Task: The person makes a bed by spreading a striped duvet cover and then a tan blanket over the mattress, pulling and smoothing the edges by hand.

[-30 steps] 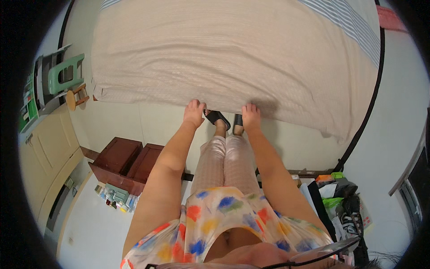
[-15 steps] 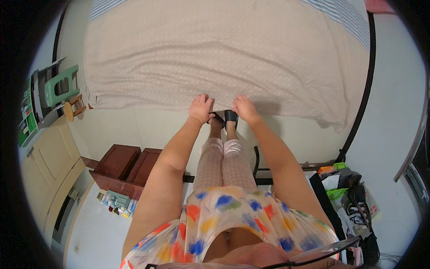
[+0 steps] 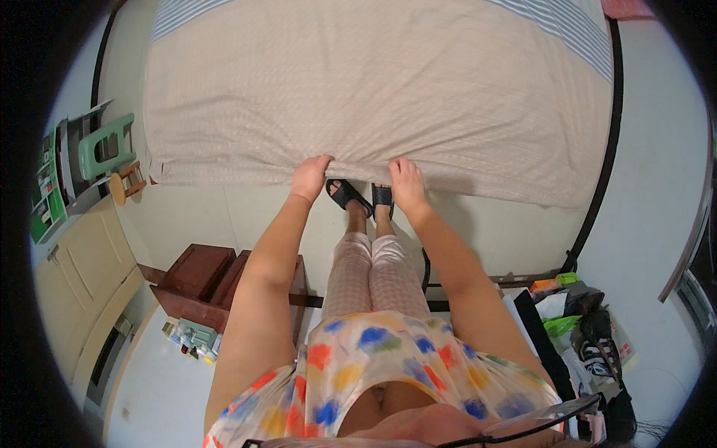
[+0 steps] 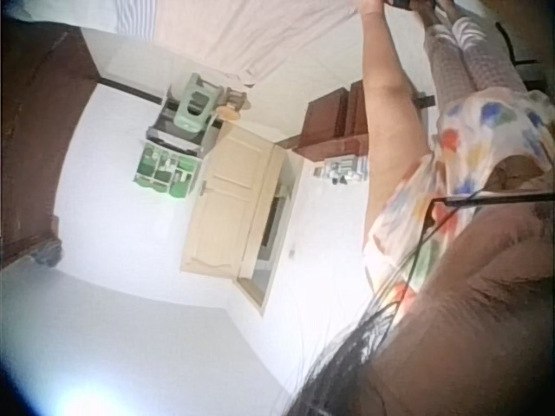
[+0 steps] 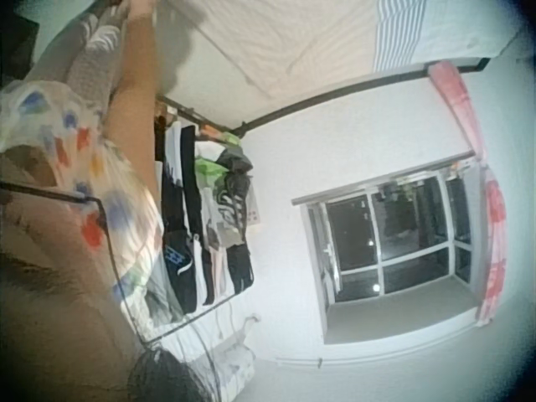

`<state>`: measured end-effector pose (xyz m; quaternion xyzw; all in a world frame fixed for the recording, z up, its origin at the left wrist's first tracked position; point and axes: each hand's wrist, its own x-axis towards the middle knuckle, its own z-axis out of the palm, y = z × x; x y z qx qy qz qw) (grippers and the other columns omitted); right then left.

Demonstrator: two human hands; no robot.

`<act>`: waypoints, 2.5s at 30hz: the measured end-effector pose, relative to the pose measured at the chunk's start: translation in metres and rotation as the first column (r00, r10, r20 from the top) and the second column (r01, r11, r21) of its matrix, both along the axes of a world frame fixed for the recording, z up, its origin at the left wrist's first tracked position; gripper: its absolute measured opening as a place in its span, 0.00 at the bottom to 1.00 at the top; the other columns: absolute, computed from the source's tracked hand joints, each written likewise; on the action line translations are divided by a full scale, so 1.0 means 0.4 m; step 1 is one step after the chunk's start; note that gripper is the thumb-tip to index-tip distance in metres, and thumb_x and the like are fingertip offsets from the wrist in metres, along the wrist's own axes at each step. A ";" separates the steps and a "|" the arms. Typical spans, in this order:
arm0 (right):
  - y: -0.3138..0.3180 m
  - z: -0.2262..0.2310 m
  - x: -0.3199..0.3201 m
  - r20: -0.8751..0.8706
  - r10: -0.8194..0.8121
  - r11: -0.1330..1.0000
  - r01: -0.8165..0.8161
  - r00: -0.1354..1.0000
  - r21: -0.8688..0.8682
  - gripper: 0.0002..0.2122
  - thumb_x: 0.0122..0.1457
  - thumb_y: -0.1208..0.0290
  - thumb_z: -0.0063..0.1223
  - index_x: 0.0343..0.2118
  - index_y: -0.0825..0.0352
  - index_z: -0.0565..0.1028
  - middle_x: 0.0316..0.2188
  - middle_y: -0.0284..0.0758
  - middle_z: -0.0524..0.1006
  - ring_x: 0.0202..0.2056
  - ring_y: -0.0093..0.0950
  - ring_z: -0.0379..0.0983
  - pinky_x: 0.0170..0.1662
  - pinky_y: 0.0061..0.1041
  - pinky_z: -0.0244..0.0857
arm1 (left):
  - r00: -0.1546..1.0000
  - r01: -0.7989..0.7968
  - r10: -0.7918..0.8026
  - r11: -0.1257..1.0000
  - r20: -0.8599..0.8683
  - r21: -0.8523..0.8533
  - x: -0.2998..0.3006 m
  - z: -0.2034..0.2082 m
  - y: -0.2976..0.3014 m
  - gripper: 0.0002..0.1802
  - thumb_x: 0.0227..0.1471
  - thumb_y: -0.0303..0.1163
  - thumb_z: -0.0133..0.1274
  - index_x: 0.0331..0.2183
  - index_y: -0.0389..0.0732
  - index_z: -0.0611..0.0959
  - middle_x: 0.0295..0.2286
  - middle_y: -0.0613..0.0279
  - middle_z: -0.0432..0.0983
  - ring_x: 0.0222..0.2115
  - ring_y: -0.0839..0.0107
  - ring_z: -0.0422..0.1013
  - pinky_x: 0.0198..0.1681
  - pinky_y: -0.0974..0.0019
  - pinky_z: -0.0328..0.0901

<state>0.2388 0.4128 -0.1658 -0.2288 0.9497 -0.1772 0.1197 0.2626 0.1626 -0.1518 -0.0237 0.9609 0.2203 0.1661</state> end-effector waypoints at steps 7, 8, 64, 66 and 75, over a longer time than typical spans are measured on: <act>0.074 -0.030 0.068 0.221 -0.031 0.999 0.033 0.975 -0.006 0.09 0.41 0.79 0.46 0.30 0.65 0.68 0.32 0.39 0.67 0.39 0.38 0.63 0.38 0.34 0.62 | 0.983 0.127 -0.132 0.991 0.129 0.046 0.075 -0.007 -0.032 0.14 0.38 0.24 0.49 0.33 0.47 0.74 0.29 0.61 0.73 0.33 0.59 0.68 0.34 0.59 0.64; 0.076 -0.027 0.078 0.219 -0.024 0.997 0.039 0.975 -0.066 0.09 0.41 0.80 0.45 0.28 0.65 0.69 0.31 0.40 0.67 0.38 0.38 0.63 0.38 0.34 0.62 | 0.972 0.153 -0.153 0.988 0.178 0.013 0.085 -0.012 -0.035 0.13 0.40 0.26 0.47 0.33 0.47 0.75 0.30 0.60 0.73 0.34 0.59 0.68 0.35 0.59 0.64; -0.508 -0.171 -0.148 0.565 -0.066 0.738 -0.340 0.823 0.582 0.25 0.43 0.73 0.51 0.46 0.68 0.58 0.46 0.45 0.60 0.49 0.41 0.57 0.52 0.31 0.55 | 0.862 0.196 -0.172 0.981 0.477 -0.002 0.289 -0.067 -1.108 0.05 0.43 0.28 0.43 0.27 0.42 0.72 0.29 0.54 0.70 0.35 0.57 0.66 0.36 0.59 0.62; -0.516 -0.168 -0.151 0.567 -0.070 0.737 -0.340 0.821 0.584 0.23 0.44 0.73 0.50 0.45 0.68 0.58 0.46 0.45 0.60 0.49 0.41 0.57 0.51 0.31 0.55 | 0.874 0.101 -0.102 0.995 0.475 0.028 0.303 -0.099 -1.106 0.03 0.42 0.28 0.44 0.25 0.43 0.71 0.28 0.54 0.69 0.34 0.57 0.66 0.34 0.59 0.61; -0.503 -0.163 -0.146 0.538 -0.099 0.788 -0.263 0.837 0.556 0.16 0.48 0.76 0.43 0.42 0.67 0.60 0.44 0.44 0.62 0.49 0.42 0.58 0.50 0.33 0.57 | 0.881 0.076 -0.026 0.993 0.472 -0.086 0.195 -0.062 -1.109 0.20 0.34 0.30 0.58 0.35 0.47 0.74 0.35 0.58 0.69 0.40 0.59 0.64 0.43 0.59 0.61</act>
